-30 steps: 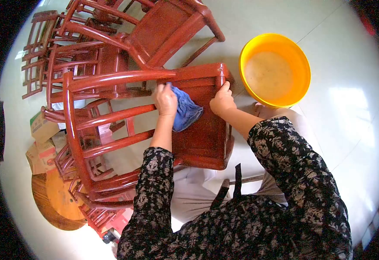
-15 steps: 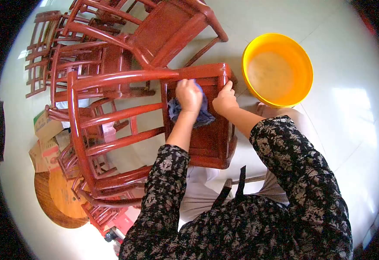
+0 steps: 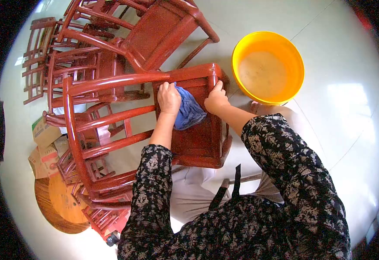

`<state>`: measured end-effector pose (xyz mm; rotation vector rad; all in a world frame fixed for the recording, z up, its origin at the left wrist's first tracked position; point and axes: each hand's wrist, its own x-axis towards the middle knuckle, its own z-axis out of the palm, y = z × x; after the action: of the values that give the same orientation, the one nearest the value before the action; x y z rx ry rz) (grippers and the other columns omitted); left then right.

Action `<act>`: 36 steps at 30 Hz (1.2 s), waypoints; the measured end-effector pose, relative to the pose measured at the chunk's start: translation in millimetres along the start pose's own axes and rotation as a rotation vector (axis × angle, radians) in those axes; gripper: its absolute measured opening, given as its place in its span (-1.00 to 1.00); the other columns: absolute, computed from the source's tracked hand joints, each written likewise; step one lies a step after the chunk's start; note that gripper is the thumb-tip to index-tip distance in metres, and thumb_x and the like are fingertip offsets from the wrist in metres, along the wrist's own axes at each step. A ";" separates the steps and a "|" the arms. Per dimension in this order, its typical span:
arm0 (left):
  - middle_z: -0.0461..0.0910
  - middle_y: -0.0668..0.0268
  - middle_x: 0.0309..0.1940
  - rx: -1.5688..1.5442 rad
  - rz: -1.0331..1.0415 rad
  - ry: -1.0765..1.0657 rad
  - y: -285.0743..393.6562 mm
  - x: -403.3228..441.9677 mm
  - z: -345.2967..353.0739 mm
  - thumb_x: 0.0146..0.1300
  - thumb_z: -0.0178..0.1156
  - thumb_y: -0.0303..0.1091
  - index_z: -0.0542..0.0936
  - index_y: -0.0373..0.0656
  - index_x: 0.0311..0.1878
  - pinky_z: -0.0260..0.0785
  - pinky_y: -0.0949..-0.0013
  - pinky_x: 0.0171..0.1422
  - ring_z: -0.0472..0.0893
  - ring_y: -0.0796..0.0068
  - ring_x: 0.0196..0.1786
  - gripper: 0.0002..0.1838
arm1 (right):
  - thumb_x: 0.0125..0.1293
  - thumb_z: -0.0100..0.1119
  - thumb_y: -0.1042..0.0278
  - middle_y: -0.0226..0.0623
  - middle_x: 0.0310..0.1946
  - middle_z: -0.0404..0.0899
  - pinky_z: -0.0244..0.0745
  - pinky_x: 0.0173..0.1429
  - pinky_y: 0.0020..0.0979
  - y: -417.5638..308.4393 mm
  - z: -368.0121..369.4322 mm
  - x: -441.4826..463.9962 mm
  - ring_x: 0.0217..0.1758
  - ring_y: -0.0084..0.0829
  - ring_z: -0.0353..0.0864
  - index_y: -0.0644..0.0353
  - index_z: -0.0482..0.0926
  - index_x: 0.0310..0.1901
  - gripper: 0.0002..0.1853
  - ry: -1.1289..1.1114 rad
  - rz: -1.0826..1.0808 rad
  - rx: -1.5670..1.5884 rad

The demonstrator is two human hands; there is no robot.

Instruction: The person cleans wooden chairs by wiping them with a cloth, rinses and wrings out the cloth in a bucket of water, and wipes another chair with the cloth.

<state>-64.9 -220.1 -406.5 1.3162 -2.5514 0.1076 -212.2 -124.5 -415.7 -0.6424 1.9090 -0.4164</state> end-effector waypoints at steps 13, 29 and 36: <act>0.50 0.08 -0.36 0.203 -0.015 -0.131 -40.5 3.0 -6.6 0.15 0.05 -0.42 0.55 -0.28 -0.44 0.41 0.09 -0.12 0.51 0.08 -0.20 -0.84 | 0.11 0.11 0.36 0.05 0.23 0.19 0.24 0.27 -0.09 -1.2 3.3 -0.8 0.26 0.03 0.28 0.12 -0.27 0.36 -0.10 0.014 0.012 0.016; 0.59 0.32 -0.39 -1.205 -0.778 0.016 54.7 -5.2 0.7 0.12 0.17 -0.50 0.60 -0.30 -0.29 0.38 0.48 -0.22 0.53 0.56 -0.36 -0.89 | 0.05 0.09 0.27 0.06 0.31 0.04 0.10 0.30 -0.01 -27.3 -12.3 -33.3 0.32 0.00 0.15 0.06 -0.20 0.39 -0.10 0.131 -0.073 -0.059; 0.57 0.32 -0.30 -1.775 -0.863 -0.155 48.4 -15.9 -44.1 0.22 0.10 -0.51 0.54 -0.29 -0.17 0.36 0.54 -0.19 0.51 0.60 -0.29 -0.86 | -0.08 0.15 0.32 0.15 0.32 -0.05 0.00 0.32 -0.03 -24.6 -11.1 -59.7 0.34 0.05 0.06 0.06 0.26 0.25 -0.27 0.290 -0.466 -0.358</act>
<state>-86.4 -171.0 -365.6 1.2108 -0.9093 -1.8420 -197.0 -108.0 -354.2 -1.3377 2.1238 -0.4820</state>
